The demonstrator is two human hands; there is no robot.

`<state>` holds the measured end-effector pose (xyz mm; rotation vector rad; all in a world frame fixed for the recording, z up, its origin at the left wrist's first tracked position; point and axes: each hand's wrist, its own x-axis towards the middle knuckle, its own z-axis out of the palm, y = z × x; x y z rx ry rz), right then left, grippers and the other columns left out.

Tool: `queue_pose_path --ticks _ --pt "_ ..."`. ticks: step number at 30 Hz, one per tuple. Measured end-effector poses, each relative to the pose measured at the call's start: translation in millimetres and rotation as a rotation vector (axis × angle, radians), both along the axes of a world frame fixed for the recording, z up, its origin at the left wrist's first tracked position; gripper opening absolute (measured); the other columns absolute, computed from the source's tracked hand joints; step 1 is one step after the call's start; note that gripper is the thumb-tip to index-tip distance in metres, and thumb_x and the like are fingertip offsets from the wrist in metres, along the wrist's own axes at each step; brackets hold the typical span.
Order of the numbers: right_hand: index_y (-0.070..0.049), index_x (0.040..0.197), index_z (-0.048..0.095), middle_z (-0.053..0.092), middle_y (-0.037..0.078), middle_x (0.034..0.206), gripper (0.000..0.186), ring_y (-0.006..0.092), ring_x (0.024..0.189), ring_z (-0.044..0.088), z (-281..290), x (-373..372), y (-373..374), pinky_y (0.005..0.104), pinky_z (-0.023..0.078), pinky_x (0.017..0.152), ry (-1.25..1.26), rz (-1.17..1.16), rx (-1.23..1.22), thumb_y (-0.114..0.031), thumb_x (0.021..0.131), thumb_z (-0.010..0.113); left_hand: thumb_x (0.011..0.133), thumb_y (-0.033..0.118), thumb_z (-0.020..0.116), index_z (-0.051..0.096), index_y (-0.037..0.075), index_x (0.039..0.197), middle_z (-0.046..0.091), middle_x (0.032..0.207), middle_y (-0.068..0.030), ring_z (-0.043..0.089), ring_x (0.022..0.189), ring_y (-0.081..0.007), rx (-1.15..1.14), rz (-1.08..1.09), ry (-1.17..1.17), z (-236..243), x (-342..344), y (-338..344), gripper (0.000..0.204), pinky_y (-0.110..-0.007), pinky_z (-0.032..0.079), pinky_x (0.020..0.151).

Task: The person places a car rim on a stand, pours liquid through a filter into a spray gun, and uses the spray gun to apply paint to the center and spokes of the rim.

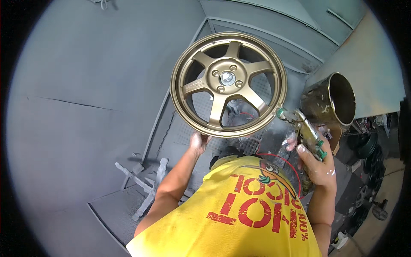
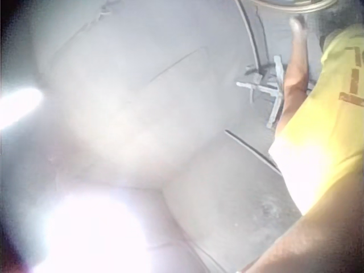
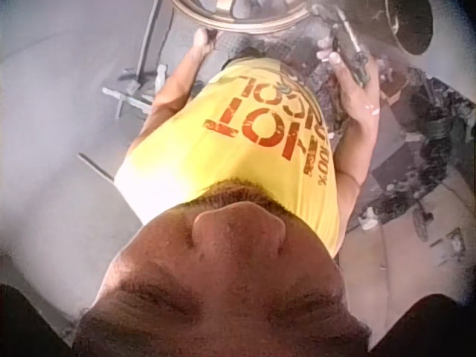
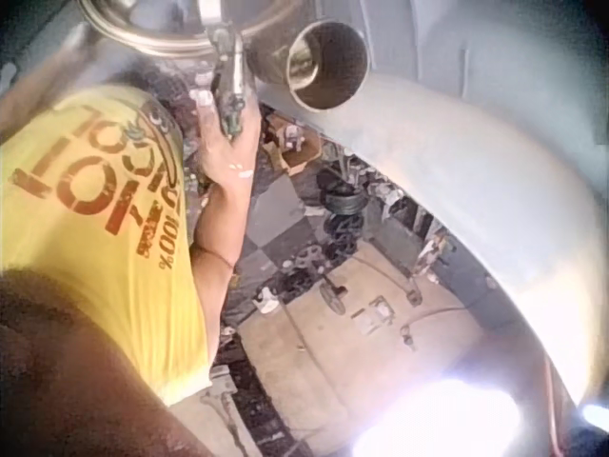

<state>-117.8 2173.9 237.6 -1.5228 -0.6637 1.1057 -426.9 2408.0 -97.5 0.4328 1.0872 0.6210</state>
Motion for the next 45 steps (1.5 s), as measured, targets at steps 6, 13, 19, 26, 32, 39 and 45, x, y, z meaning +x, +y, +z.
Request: queue_pose_path --ticks 6,13,19,26,32,39,45 --pt "0.001 0.138 0.046 0.064 0.007 0.108 0.054 0.013 0.094 0.062 -3.8 -23.3 13.1 0.0199 0.048 0.06 0.107 0.056 -0.023 -0.012 0.088 0.064 0.091 0.009 0.042 0.061 0.004 0.1 0.067 0.095 -0.0092 0.065 0.085 -0.0202 0.093 -0.014 0.087 33.8 -13.4 28.0 0.021 -0.035 0.055 0.075" --pt "0.002 0.14 0.044 0.065 0.01 0.108 0.056 0.0137 0.092 0.063 -10.2 -36.5 34.7 0.0202 0.047 0.059 0.098 0.04 -0.006 -0.011 0.089 0.063 0.098 0.023 0.047 0.062 0.006 0.099 0.067 0.087 -0.0055 0.063 0.072 -0.014 0.117 -0.105 0.235 -15.1 -31.5 69.6 0.023 -0.026 0.048 0.057" --pt "0.003 0.139 0.046 0.066 0.01 0.105 0.057 0.0134 0.09 0.063 0.3 -47.7 40.6 0.0203 0.047 0.057 0.111 -0.07 -0.006 -0.012 0.088 0.064 0.098 0.027 0.053 0.064 0.005 0.1 0.069 0.088 -0.0059 0.065 0.071 -0.0139 0.036 -0.192 0.141 -5.1 -26.2 80.7 0.024 -0.026 0.051 0.058" --pt "0.003 0.136 0.048 0.067 0.009 0.101 0.053 0.0127 0.085 0.064 5.6 -50.7 42.5 0.0199 0.046 0.055 0.057 -0.068 -0.014 -0.012 0.088 0.063 0.098 0.018 0.052 0.064 0.006 0.103 0.07 0.091 -0.0061 0.067 0.076 -0.0145 0.018 -0.183 0.155 -26.2 -37.9 69.8 0.018 -0.026 0.053 0.06" --pt "0.003 0.131 0.052 0.068 0.009 0.099 0.047 0.0122 0.083 0.064 8.2 -52.9 34.7 0.0202 0.046 0.056 -0.063 -0.285 -0.009 -0.012 0.089 0.065 0.099 0.016 0.048 0.063 0.005 0.1 0.068 0.09 -0.0054 0.063 0.07 -0.0137 0.01 -0.203 0.166 1.0 -15.5 45.0 0.018 -0.024 0.049 0.054" --pt "0.004 0.131 0.052 0.067 0.011 0.1 0.048 0.014 0.083 0.064 7.9 -42.9 24.3 0.0207 0.046 0.057 -0.129 -0.278 0.001 -0.013 0.088 0.065 0.101 0.016 0.046 0.063 0.006 0.104 0.068 0.095 -0.0049 0.065 0.081 -0.0139 -0.02 -0.174 0.065 10.7 8.4 7.9 0.02 -0.025 0.053 0.063" --pt "0.005 0.129 0.055 0.067 0.01 0.098 0.05 0.013 0.081 0.063 15.9 -30.0 24.3 0.0201 0.044 0.056 0.0 -0.119 0.014 -0.017 0.086 0.067 0.102 0.019 0.041 0.058 0.005 0.119 0.066 0.116 -0.0072 0.062 0.105 -0.0178 -0.13 -0.292 0.071 19.6 38.8 -20.4 0.028 -0.036 0.051 0.093"
